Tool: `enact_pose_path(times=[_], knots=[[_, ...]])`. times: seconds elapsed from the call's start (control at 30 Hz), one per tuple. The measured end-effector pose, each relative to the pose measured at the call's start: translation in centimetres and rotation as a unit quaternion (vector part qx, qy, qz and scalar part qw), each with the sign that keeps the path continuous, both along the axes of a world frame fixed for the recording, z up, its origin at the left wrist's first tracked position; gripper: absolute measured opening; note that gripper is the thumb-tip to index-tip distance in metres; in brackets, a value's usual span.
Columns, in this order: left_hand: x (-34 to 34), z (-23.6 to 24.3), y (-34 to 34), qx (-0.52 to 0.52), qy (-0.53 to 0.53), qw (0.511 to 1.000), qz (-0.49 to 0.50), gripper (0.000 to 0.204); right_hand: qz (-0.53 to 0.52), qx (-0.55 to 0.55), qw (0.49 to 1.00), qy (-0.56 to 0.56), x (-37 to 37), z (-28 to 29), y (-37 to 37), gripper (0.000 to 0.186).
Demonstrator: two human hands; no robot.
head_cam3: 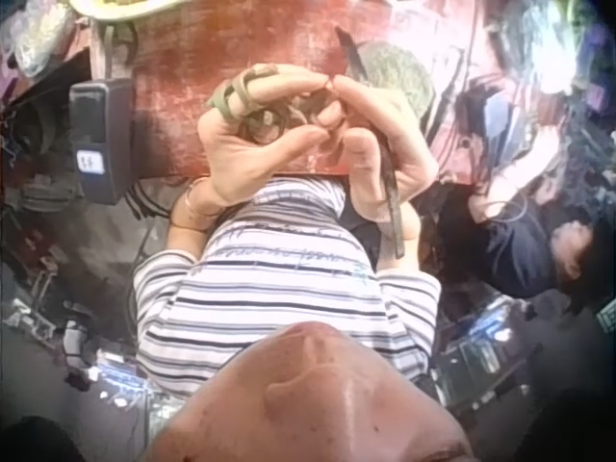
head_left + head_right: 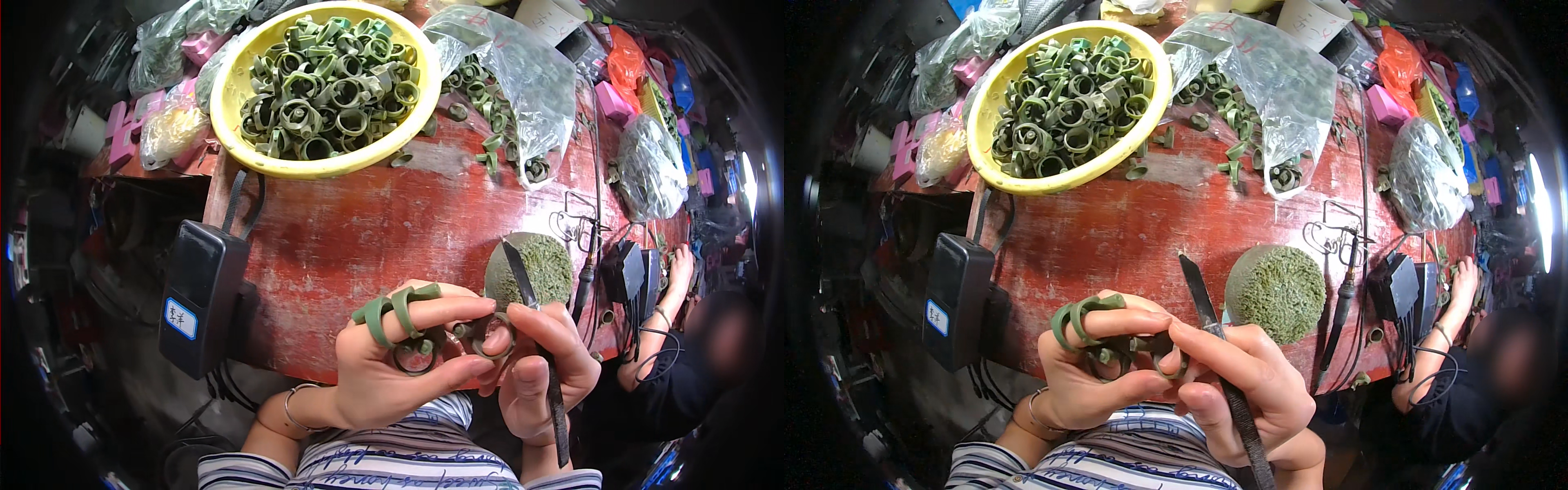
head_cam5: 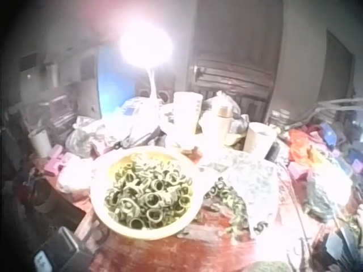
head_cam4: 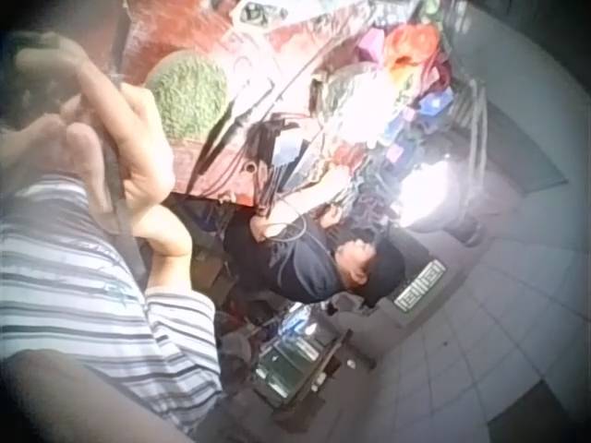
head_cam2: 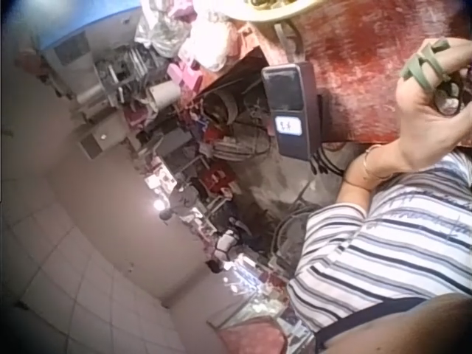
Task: Using a soldering iron to melt and attach green plastic rings to a foam base.
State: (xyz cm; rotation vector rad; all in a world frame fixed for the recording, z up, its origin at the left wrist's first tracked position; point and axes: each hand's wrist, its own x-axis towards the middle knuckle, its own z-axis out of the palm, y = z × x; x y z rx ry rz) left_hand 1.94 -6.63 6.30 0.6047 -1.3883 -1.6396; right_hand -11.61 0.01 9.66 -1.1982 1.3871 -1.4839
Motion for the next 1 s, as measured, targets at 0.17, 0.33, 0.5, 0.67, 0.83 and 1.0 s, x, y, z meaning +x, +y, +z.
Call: enact_pose_path(times=[0.17, 0.33, 0.5, 0.67, 0.83, 1.0], knots=[[-0.5, -0.1, 0.1, 0.049, 0.039, 0.997, -0.038, 0.044, 0.000, 0.008, 0.999, 0.052, -0.2, 0.3, 0.2, 0.029], [-0.9, 0.0, 0.0, 0.097, 0.048, 0.992, -0.071, 0.042, -0.018, -0.019, 0.995, 0.099, -0.6, -0.2, 0.6, 0.036], [-1.0, 0.3, 0.1, 0.090, -0.002, 0.994, -0.060, 0.041, -0.077, -0.050, 0.991, 0.092, -1.1, 0.5, 2.7, 0.032], [-0.9, -0.1, 0.2, 0.052, -0.020, 0.998, -0.043, 0.041, -0.012, -0.029, 0.999, 0.022, -0.7, 0.2, 2.3, 0.020], [-1.0, 0.3, 0.2, 0.057, -0.026, 0.997, -0.045, 0.040, -0.011, 0.025, 0.995, 0.100, -1.4, 0.7, 2.1, 0.015], [-1.0, 0.6, 0.0, 0.024, -0.050, 0.998, -0.041, 0.039, -0.025, -0.086, 0.987, 0.133, -1.2, 0.1, 1.9, 0.017]])
